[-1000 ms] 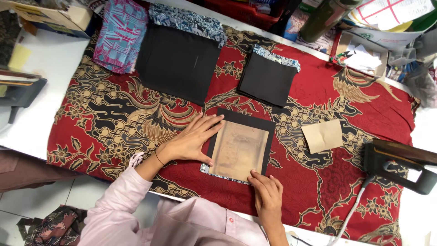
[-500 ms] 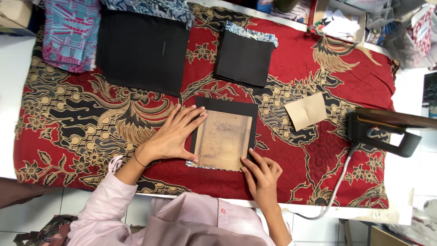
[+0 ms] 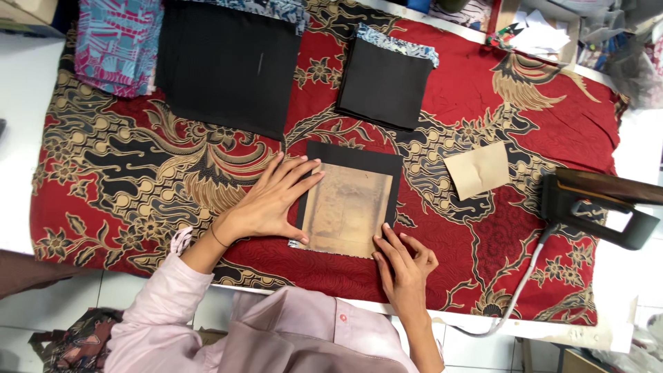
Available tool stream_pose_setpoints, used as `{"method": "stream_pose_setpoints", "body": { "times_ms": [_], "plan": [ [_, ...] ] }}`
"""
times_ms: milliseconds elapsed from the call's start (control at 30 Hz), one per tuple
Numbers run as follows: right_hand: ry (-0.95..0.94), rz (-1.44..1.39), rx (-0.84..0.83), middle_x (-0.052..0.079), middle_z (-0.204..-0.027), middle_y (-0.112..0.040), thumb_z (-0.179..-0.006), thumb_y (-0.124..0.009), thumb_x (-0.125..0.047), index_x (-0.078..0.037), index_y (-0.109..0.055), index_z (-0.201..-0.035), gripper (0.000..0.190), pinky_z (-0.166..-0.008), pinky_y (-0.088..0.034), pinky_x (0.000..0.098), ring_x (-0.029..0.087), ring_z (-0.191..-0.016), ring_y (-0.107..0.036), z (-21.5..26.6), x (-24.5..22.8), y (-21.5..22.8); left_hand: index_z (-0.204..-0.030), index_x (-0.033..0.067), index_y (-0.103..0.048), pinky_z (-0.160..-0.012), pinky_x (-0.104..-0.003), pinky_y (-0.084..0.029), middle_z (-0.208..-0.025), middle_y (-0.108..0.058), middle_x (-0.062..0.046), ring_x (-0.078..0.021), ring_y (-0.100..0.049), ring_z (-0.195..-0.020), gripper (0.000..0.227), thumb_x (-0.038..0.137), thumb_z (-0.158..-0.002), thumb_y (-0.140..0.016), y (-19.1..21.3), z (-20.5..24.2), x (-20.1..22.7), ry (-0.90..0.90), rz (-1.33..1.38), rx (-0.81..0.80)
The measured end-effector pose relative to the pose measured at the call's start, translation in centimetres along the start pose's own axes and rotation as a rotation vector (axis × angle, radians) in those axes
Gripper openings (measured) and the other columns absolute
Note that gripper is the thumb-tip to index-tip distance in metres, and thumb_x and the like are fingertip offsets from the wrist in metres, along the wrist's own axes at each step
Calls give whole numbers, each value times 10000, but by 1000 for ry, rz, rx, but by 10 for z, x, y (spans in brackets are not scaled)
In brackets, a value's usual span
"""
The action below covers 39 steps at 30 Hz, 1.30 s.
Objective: The person irons small black fabric pieces on a patterned red cloth using a brown cardboard template and a steam iron. They repeatedly place the template, press with the iron, fold the fabric edges, and stack the finished pieces.
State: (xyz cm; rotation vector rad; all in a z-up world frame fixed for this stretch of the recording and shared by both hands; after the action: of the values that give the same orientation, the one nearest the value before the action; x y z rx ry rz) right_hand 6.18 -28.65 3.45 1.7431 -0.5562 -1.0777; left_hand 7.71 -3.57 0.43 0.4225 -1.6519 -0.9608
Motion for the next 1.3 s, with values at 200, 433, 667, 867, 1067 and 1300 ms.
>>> {"method": "stream_pose_setpoints", "body": {
  "times_ms": [200, 433, 667, 867, 1067, 1300],
  "plan": [
    [3, -11, -11, -44, -1411, -653, -915, -728, -241, -165, -726, -1245, 339, -1067, -239, 368, 211, -1230, -522, 1, 0, -3, -1545, 62, -360, -1252, -583, -54, -1633, -296, -140, -335, -198, -1540, 1257, 745, -585, -801, -1, 2, -3, 12, -4, -6],
    [0, -12, -12, -51, -1398, -659, -908, -729, -235, -176, -734, -1237, 335, -1060, -237, 371, 206, -1224, -521, 2, 0, -3, -1548, 66, -356, -1246, -582, -47, -1638, -289, -139, -333, -190, -1540, 1267, 738, -574, -808, -3, 1, -3, 19, -8, -20],
    [2, -15, 27, -57, -1372, -676, -907, -742, -224, -181, -748, -1187, 283, -1050, -250, 380, 196, -1209, -540, 0, -2, 2, -1556, 80, -322, -1232, -591, -64, -1644, -264, -116, -339, -188, -1527, 1287, 734, -557, -801, -1, -1, 1, 20, -21, -39],
    [-8, -23, 23, -58, -1369, -677, -898, -744, -221, -183, -752, -1180, 285, -1041, -253, 389, 199, -1205, -540, -1, 0, 1, -1560, 110, -290, -1220, -597, -60, -1642, -249, -106, -332, -181, -1517, 1290, 669, -539, -845, -1, -4, 2, 60, -14, -89],
    [-15, -3, 6, -64, -1370, -666, -883, -746, -227, -182, -750, -1175, 295, -1049, -253, 401, 210, -1208, -537, -5, -4, 3, -1564, 72, -315, -1173, -626, -30, -1656, -269, -158, -372, -180, -1537, 1322, 644, -512, -876, -8, -10, 7, 81, -145, -149],
    [-174, -34, -18, 125, -1285, -644, -870, -742, -203, -82, -621, -1307, 469, -961, -410, 440, 301, -1143, -576, -12, -5, 9, -1386, -1, -530, -1172, -508, -303, -1427, -504, -155, -323, -434, -1381, 934, 352, -607, -907, -54, -49, 64, -222, -141, -234]
  ]
}}
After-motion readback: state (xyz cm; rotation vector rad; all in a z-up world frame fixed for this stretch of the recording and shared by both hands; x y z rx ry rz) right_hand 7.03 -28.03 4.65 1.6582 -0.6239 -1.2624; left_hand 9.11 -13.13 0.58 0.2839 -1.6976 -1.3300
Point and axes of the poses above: each hand's wrist, its own z-axis away from the middle knuckle, its own y-axis out of the back of the hand, x = y × z, the point moved 9 cm from there along -z, towards the middle knuckle
